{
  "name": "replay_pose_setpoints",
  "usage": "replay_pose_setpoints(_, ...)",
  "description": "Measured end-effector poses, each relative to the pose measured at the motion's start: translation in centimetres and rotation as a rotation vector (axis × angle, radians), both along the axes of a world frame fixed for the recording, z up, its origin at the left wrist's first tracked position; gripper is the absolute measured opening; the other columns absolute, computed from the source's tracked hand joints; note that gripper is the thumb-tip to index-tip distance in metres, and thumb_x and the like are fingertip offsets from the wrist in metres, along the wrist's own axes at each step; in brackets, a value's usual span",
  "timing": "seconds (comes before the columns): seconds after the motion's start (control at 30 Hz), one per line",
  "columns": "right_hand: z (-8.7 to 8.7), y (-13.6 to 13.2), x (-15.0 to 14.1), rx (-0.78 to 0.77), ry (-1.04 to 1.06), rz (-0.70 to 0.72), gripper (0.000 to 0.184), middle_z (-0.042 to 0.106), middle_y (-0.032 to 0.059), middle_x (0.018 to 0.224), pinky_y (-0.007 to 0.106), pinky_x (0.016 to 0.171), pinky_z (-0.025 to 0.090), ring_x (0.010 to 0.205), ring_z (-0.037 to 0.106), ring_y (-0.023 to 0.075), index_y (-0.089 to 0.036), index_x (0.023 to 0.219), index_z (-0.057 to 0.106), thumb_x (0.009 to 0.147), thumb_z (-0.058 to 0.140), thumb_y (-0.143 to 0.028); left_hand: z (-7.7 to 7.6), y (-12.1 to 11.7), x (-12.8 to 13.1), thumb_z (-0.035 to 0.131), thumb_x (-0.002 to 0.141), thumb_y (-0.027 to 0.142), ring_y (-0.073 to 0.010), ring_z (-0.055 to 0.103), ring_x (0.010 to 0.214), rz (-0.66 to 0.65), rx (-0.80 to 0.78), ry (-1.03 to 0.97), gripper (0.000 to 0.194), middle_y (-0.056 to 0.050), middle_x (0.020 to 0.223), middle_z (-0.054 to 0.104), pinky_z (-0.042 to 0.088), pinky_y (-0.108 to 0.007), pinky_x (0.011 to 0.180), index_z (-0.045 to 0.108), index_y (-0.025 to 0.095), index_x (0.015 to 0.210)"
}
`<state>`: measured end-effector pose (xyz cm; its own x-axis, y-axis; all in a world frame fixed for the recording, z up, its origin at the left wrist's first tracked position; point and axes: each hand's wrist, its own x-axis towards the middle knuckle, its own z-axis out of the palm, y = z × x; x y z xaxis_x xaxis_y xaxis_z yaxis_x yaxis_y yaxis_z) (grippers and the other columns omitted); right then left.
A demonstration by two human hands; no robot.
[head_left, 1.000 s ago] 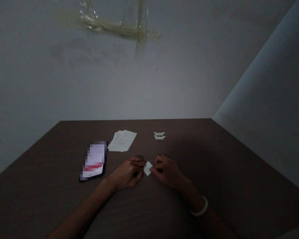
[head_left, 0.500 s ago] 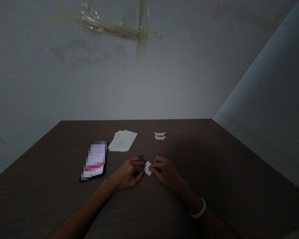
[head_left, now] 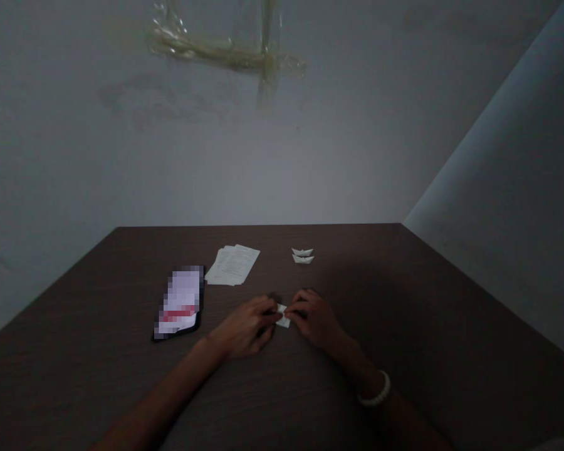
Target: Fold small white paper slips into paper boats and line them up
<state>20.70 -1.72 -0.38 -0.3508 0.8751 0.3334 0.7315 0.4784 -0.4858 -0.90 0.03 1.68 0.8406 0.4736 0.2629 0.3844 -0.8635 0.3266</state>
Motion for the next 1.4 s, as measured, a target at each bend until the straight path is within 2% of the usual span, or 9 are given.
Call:
replay_pose_setpoints(0.27,-0.14,-0.05,-0.40,0.008,0.049,-0.095,0.005,0.062,0.0017,0.083,0.028,0.075,0.043,0.082,0.055,0.0160,-0.023,0.078,0.072,0.082,0.069,-0.020,0.26,0.02,0.08,0.050,0.085,0.016,-0.0245,0.055,0.097,-0.002,0.035,0.038,0.028,-0.010,0.102,0.058,0.047,-0.037,0.086,0.065,0.015,0.109)
replay_pose_setpoints(0.53,0.06,-0.16,-0.54,0.017,0.062,-0.091,0.006,0.063,0.0011,0.083,0.028,0.075,0.041,0.080,0.055,0.0150,-0.022,0.077,0.072,0.082,0.069,-0.019,0.20,0.18,-0.25,0.051,0.085,0.016,-0.0231,0.057,0.094,0.004,0.027,0.019,0.020,-0.009,0.099,0.060,0.047,-0.035,0.083,0.068,0.016,0.094)
replay_pose_setpoints(0.83,0.23,-0.22,-0.65,0.004,0.075,-0.104,0.007,0.063,0.0003,0.082,0.026,0.074,0.041,0.080,0.055,0.0147,-0.023,0.076,0.071,0.081,0.069,-0.019,-0.04,0.44,-0.52,0.051,0.085,0.013,-0.0196,0.058,0.090,-0.024,-0.024,-0.127,0.019,-0.007,0.095,0.064,0.048,-0.032,0.082,0.070,0.017,0.084)
replay_pose_setpoints(1.0,0.23,-0.11,-0.69,0.010,0.070,-0.131,0.007,0.064,0.0003,0.082,0.025,0.074,0.041,0.081,0.056,0.0151,-0.023,0.077,0.072,0.082,0.068,-0.020,-0.24,0.38,-0.49,0.053,0.085,0.016,-0.0198,0.058,0.090,-0.015,-0.031,-0.150,0.016,-0.007,0.096,0.064,0.049,-0.032,0.081,0.069,0.017,0.084)
replay_pose_setpoints(1.27,0.32,0.30,-0.21,0.010,0.081,-0.159,0.005,0.066,0.0003,0.081,0.026,0.074,0.042,0.080,0.058,0.0152,-0.024,0.078,0.072,0.081,0.070,-0.020,0.08,0.08,-0.16,0.055,0.084,0.019,-0.0221,0.057,0.094,0.008,-0.037,-0.121,0.017,-0.008,0.098,0.064,0.047,-0.036,0.086,0.068,0.017,0.095)
replay_pose_setpoints(1.4,0.09,0.28,-0.38,0.017,0.082,-0.190,0.007,0.064,0.0008,0.078,0.026,0.073,0.042,0.078,0.058,0.0150,-0.023,0.074,0.073,0.081,0.071,-0.025,-0.04,0.04,-0.13,0.056,0.082,0.019,-0.0221,0.057,0.092,0.009,-0.040,-0.115,0.017,-0.008,0.097,0.064,0.047,-0.036,0.084,0.068,0.017,0.094)
